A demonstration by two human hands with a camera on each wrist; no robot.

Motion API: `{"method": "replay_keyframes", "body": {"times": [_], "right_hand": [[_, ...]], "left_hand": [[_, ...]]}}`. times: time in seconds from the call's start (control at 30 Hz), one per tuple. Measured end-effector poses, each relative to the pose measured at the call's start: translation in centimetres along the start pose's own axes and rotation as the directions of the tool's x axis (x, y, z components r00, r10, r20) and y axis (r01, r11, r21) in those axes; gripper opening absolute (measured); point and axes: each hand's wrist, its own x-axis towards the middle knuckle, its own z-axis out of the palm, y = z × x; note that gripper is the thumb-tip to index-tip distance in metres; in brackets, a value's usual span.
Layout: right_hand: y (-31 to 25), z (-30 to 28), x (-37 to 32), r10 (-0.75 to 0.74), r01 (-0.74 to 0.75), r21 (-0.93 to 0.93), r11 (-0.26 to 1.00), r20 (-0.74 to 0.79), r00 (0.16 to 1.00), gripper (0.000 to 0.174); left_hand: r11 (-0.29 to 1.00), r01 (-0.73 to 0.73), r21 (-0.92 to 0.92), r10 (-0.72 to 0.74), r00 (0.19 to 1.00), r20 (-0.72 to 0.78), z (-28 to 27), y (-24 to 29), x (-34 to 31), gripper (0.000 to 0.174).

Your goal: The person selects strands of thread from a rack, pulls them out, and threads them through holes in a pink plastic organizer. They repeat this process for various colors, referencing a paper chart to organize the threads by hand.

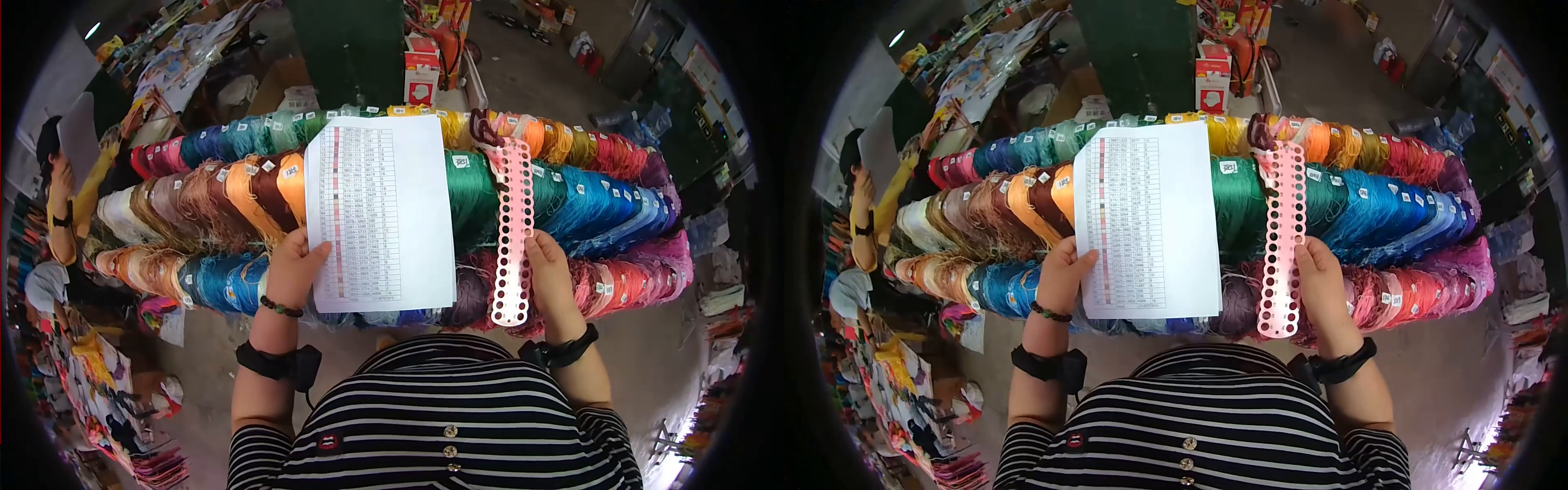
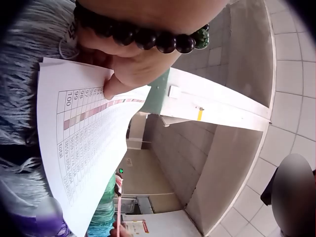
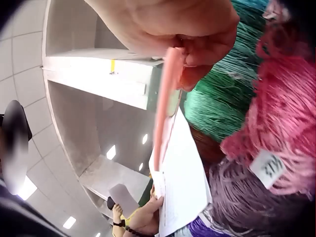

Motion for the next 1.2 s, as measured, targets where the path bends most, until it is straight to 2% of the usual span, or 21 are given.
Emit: {"method": "replay_keyframes", "body": {"times": [0.1, 0.2, 0.23, 0.33, 0.67, 0.83, 0.9, 0.93, 1.07, 1.17, 1.2], "right_hand": [[1.2, -0.8, 0.0, -0.159, 0.135, -0.254, 0.958, -0.077, 0.984, 0.019], [0.4, -1.0, -0.5, -0.159, 0.122, -0.387, 0.914, -0.065, 0.985, 0.020], [2.0, -1.6, 0.1, -0.185, 0.167, -0.341, 0.925, -0.023, 0.982, 0.019], [2.6, -1.8, 0.1, -0.162, 0.149, -0.380, 0.913, -0.003, 0.987, 0.020], [2.0, -0.8, -0.7, -0.182, 0.152, -0.341, 0.928, -0.058, 0.982, 0.021], [1.9, -0.2, -1.1, -0.224, 0.171, -0.401, 0.900, -0.088, 0.971, 0.021], [2.3, -0.1, -0.9, -0.245, 0.194, -0.357, 0.914, -0.104, 0.964, 0.020], [2.5, -0.2, -0.9, -0.256, 0.207, -0.333, 0.920, -0.111, 0.960, 0.020], [1.7, -1.1, -1.3, -0.195, 0.145, -0.442, 0.885, -0.068, 0.978, 0.019], [0.4, -1.0, -2.1, -0.236, 0.164, -0.561, 0.811, -0.058, 0.970, 0.021], [0.4, -1.2, -2.1, -0.229, 0.147, -0.591, 0.793, -0.065, 0.971, 0.022]], "left_hand": [[1.000, 0.006, 0.009, -0.006, 1.000, 0.029, -0.2, -0.2, 0.0, 0.025], [1.000, 0.014, 0.027, -0.015, 0.998, 0.058, 0.0, -0.4, 0.2, 0.027], [1.000, 0.015, 0.026, -0.017, 0.998, 0.061, 0.1, -0.3, 0.1, 0.027], [0.999, 0.015, 0.048, -0.019, 0.997, 0.070, 0.2, 0.0, -0.2, 0.027], [0.998, 0.034, -0.044, -0.030, 0.997, 0.072, -0.4, -0.1, 0.1, 0.031], [0.998, -0.019, -0.056, 0.024, 0.995, 0.093, -0.6, -0.6, 0.3, 0.035], [0.997, -0.040, -0.059, 0.045, 0.995, 0.094, -0.6, -0.7, 0.4, 0.037], [0.997, -0.047, -0.060, 0.052, 0.995, 0.087, -0.6, -0.6, 0.4, 0.038], [0.999, -0.040, -0.006, 0.041, 0.999, 0.030, -0.4, -0.2, 0.0, 0.039], [0.996, -0.082, 0.029, 0.084, 0.993, -0.078, -0.9, -0.5, -0.7, 0.039], [0.986, -0.157, 0.049, 0.162, 0.976, -0.147, -1.0, -0.1, -1.3, 0.039]]}}
